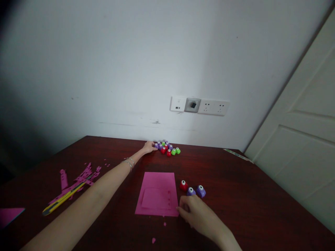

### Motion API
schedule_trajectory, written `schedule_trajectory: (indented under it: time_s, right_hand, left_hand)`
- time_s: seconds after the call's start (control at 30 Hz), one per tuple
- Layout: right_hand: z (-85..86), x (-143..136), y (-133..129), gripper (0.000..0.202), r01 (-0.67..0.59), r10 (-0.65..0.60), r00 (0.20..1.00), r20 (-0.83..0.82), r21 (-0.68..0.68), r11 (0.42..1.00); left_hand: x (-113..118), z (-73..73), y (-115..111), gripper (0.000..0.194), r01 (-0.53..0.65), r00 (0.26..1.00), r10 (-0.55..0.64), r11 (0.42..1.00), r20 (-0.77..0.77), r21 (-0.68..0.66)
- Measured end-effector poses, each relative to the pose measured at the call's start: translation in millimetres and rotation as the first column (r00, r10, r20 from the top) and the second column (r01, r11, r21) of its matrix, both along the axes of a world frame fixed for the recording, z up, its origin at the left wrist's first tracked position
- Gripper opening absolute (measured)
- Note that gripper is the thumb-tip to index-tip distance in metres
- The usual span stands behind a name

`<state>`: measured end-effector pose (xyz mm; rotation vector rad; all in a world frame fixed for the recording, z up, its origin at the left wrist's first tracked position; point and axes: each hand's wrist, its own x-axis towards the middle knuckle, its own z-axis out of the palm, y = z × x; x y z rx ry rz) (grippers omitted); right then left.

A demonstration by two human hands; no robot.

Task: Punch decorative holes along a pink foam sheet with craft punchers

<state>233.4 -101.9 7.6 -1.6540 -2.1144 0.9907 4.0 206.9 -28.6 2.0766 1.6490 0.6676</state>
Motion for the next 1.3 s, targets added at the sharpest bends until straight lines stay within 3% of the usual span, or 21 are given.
schedule_trajectory:
  time_s: [0.3, 0.5, 0.7, 0.77, 0.87, 1.03, 1.3]
  right_hand:
    - [5.8, -2.5, 0.0, 0.024, 0.002, -0.002, 1.000, 0.004, -0.009, 1.000]
    - [6.7, -5.6, -0.1, 0.024, -0.038, 0.038, 0.999, 0.009, 0.037, 0.999]
    - [10.6, -14.7, -2.4, 0.021, -0.059, 0.064, 0.996, -0.057, 0.089, 0.994]
    - [13.7, -17.8, -3.8, 0.021, -0.074, 0.082, 0.993, -0.089, 0.091, 0.993]
    - [16.0, -21.4, -4.6, 0.022, -0.081, 0.089, 0.990, -0.112, 0.073, 0.994]
    - [12.6, -24.7, -3.2, 0.023, -0.071, 0.082, 0.989, -0.124, 0.091, 0.993]
    - [8.6, -30.2, 0.8, 0.026, 0.077, -0.031, 0.980, -0.194, 0.233, 0.969]
  left_hand:
    - [2.7, -2.6, -6.0, 0.024, -0.019, 0.998, 0.015, 0.998, 0.063, 0.067]
    - [-3.8, 15.5, -24.8, 0.026, 0.082, 0.979, -0.100, 0.991, 0.175, 0.109]
    - [-20.4, 53.0, -78.1, 0.034, 0.287, 0.922, -0.318, 0.945, 0.222, 0.158]
    - [-25.8, 64.7, -102.7, 0.035, 0.407, 0.866, -0.439, 0.897, 0.240, 0.172]
    - [-30.6, 77.0, -137.6, 0.036, 0.497, 0.822, -0.524, 0.851, 0.223, 0.167]
    - [-30.2, 83.6, -175.2, 0.031, 0.598, 0.782, -0.610, 0.792, 0.128, 0.122]
    - [-19.3, 79.5, -194.1, 0.034, 0.687, 0.712, -0.690, 0.723, 0.132, 0.069]
